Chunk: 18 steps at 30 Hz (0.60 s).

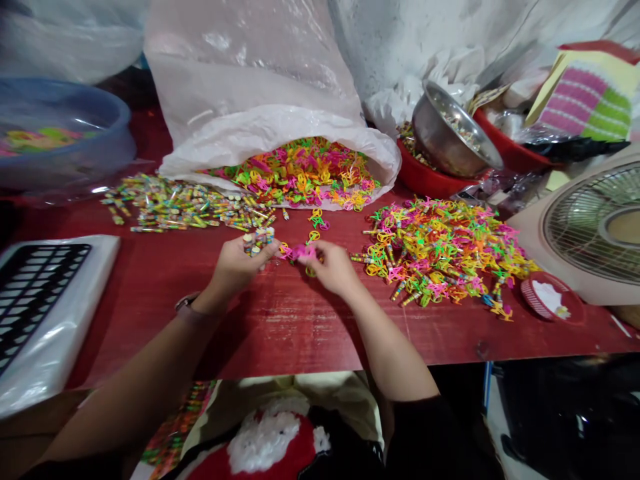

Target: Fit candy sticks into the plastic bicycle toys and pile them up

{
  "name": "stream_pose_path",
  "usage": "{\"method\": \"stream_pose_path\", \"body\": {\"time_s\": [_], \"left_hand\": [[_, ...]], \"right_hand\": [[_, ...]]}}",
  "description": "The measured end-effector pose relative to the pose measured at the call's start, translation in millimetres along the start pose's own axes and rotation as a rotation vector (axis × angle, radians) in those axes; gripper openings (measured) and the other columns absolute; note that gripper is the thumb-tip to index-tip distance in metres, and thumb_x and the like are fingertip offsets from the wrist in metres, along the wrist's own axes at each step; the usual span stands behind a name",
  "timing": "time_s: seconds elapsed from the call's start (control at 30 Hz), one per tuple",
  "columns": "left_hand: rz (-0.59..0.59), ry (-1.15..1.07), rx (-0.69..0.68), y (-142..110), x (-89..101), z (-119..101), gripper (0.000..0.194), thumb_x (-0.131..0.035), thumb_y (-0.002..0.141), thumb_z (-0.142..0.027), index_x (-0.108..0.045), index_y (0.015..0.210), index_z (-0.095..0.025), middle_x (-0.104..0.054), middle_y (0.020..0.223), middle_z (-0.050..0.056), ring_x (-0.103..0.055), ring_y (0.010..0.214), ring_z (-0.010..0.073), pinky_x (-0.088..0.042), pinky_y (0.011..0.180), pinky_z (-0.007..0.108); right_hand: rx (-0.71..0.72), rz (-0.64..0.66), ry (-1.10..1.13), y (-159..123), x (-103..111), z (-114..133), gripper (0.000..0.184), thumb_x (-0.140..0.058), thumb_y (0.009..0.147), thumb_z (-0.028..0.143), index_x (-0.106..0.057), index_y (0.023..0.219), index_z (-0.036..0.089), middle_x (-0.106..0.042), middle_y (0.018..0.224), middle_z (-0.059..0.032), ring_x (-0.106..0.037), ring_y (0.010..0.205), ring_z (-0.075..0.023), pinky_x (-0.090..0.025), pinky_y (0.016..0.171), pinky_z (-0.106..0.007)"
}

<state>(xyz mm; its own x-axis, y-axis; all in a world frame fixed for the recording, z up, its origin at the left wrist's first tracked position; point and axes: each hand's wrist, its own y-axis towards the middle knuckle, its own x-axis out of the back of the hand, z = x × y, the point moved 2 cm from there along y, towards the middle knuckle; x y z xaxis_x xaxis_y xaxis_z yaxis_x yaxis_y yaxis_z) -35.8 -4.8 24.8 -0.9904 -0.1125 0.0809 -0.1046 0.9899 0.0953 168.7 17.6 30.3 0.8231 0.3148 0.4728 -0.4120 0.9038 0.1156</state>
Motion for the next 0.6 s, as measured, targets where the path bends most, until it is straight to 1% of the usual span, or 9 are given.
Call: {"method": "stream_pose_path", "body": {"time_s": [0.03,0.07,0.1,0.13,0.2,0.27,0.33,0.47,0.6], "left_hand": [[0.014,0.025,-0.022,-3,-2.1,-1,0.033,-0.079,0.08,-0.046,-0.071,0.077,-0.014,-0.065,0.063,0.001,-0.054,0.058,0.0115,-0.042,0.058,0.024],[0.044,0.043,-0.04,-6,-4.7,-1,0.032,-0.08,0.079,-0.045,-0.072,0.078,-0.014,-0.068,0.068,0.002,-0.056,0.061,0.0124,-0.043,0.059,0.024],[0.085,0.059,-0.059,-8,-7.5,0,0.031,-0.079,0.08,-0.044,-0.073,0.079,-0.014,-0.071,0.072,0.003,-0.057,0.063,0.0133,-0.043,0.06,0.025],[0.122,0.073,-0.08,-11,-10.1,0,0.03,-0.078,0.081,-0.043,-0.074,0.08,-0.014,-0.072,0.074,0.004,-0.058,0.065,0.0139,-0.044,0.062,0.025],[0.149,0.086,-0.116,-15,-13.6,1,0.027,-0.078,0.082,-0.041,-0.076,0.084,-0.014,-0.073,0.077,0.004,-0.059,0.066,0.0143,-0.045,0.064,0.026],[0.129,0.085,-0.136,-17,-14.6,2,0.026,-0.078,0.081,-0.039,-0.077,0.087,-0.014,-0.074,0.077,0.004,-0.059,0.066,0.014,-0.046,0.064,0.026],[0.114,0.086,-0.152,-18,-14.7,1,0.025,-0.08,0.08,-0.039,-0.076,0.085,-0.015,-0.073,0.076,0.004,-0.06,0.066,0.0137,-0.047,0.064,0.025],[0.125,0.064,-0.17,-20,-14.8,-2,0.027,-0.081,0.08,-0.042,-0.076,0.084,-0.015,-0.075,0.075,0.004,-0.061,0.065,0.0136,-0.047,0.063,0.025],[0.109,0.078,-0.175,-21,-13.2,-7,0.025,-0.081,0.08,-0.041,-0.077,0.084,-0.016,-0.077,0.077,0.005,-0.064,0.066,0.0152,-0.05,0.065,0.026]], "right_hand": [[-0.007,-0.101,0.149,2,8,0,0.024,-0.075,0.09,0.039,-0.073,0.102,0.018,-0.073,0.09,-0.0043,-0.064,0.08,-0.0173,-0.05,0.077,-0.03],[0.002,-0.174,0.286,3,13,0,0.03,-0.076,0.088,0.043,-0.073,0.108,0.019,-0.075,0.095,-0.0045,-0.066,0.084,-0.0179,-0.052,0.08,-0.031],[0.019,-0.211,0.398,4,16,1,0.036,-0.078,0.086,0.046,-0.074,0.112,0.021,-0.076,0.1,-0.0048,-0.068,0.089,-0.0185,-0.053,0.083,-0.032],[0.031,-0.216,0.481,4,16,2,0.04,-0.08,0.085,0.048,-0.074,0.114,0.022,-0.077,0.104,-0.0051,-0.069,0.093,-0.0191,-0.054,0.087,-0.032],[0.026,-0.172,0.581,2,12,5,0.044,-0.083,0.082,0.05,-0.076,0.117,0.024,-0.078,0.112,-0.0057,-0.07,0.1,-0.0205,-0.055,0.093,-0.034],[0.005,-0.106,0.639,0,6,8,0.046,-0.084,0.08,0.05,-0.077,0.118,0.025,-0.079,0.113,-0.0062,-0.071,0.103,-0.0215,-0.056,0.096,-0.036],[-0.007,-0.069,0.672,-1,2,9,0.047,-0.086,0.079,0.049,-0.078,0.118,0.024,-0.08,0.112,-0.0065,-0.072,0.102,-0.0217,-0.056,0.096,-0.037],[0.004,-0.07,0.689,-2,3,9,0.044,-0.086,0.079,0.044,-0.079,0.118,0.025,-0.08,0.116,-0.0066,-0.073,0.104,-0.0212,-0.056,0.099,-0.037],[0.021,-0.054,0.645,-3,4,7,0.046,-0.084,0.082,0.045,-0.077,0.123,0.026,-0.079,0.118,-0.0068,-0.073,0.105,-0.0213,-0.056,0.099,-0.038]]}}
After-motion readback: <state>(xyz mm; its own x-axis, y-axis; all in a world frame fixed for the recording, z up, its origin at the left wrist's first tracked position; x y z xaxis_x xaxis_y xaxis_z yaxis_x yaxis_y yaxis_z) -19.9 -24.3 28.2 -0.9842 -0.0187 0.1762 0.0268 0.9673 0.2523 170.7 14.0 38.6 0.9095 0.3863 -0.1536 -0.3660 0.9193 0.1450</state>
